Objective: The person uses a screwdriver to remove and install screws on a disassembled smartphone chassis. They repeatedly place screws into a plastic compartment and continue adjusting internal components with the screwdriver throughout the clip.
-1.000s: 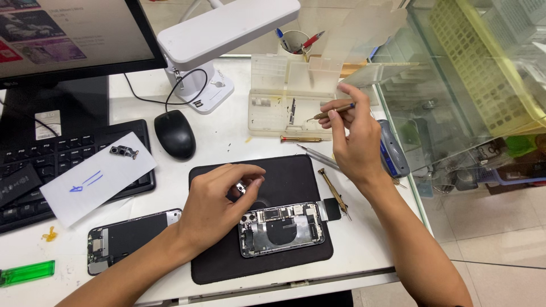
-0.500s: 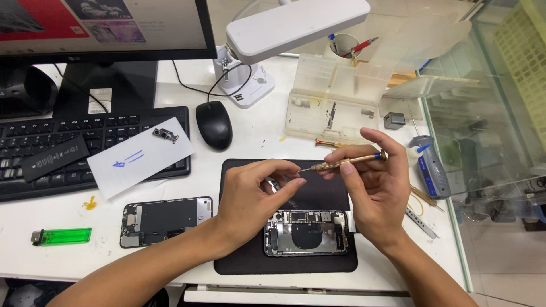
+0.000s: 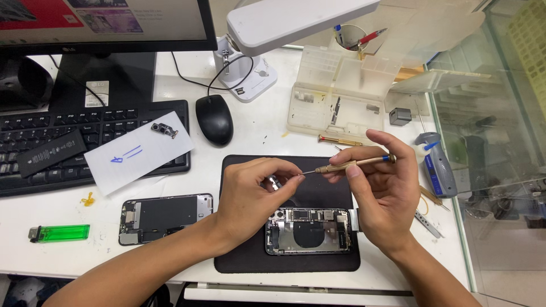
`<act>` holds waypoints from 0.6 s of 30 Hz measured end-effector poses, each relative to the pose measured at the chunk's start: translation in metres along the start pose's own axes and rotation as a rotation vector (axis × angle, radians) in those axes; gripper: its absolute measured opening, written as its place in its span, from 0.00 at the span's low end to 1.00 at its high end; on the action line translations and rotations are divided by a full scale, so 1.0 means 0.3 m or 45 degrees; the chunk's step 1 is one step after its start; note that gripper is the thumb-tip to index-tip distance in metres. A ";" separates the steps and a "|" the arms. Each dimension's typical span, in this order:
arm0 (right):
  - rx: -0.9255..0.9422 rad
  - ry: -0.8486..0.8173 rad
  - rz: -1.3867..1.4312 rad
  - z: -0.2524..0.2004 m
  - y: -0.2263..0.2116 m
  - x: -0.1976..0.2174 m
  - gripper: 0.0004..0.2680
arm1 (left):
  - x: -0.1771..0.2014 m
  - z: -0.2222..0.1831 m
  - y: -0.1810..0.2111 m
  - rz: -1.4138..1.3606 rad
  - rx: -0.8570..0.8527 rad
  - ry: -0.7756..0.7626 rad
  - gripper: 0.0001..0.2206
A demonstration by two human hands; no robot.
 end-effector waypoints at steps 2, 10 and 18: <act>-0.021 -0.009 0.000 -0.002 0.000 0.000 0.17 | -0.001 0.000 0.002 0.006 -0.016 -0.002 0.05; -0.048 -0.034 -0.031 -0.008 0.001 -0.004 0.17 | 0.001 -0.002 -0.001 0.043 -0.025 -0.024 0.04; -0.023 -0.044 -0.023 -0.006 0.005 -0.006 0.17 | 0.005 -0.001 -0.005 0.069 -0.053 -0.044 0.05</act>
Point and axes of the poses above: each hand's wrist, its own z-axis towards the middle knuckle, its own x-axis out of the back of the hand, y = z × x, the point moved 2 cm from there along z, towards the middle knuckle, and after that the axes turned 8 degrees about -z, right-handed, at the moved point
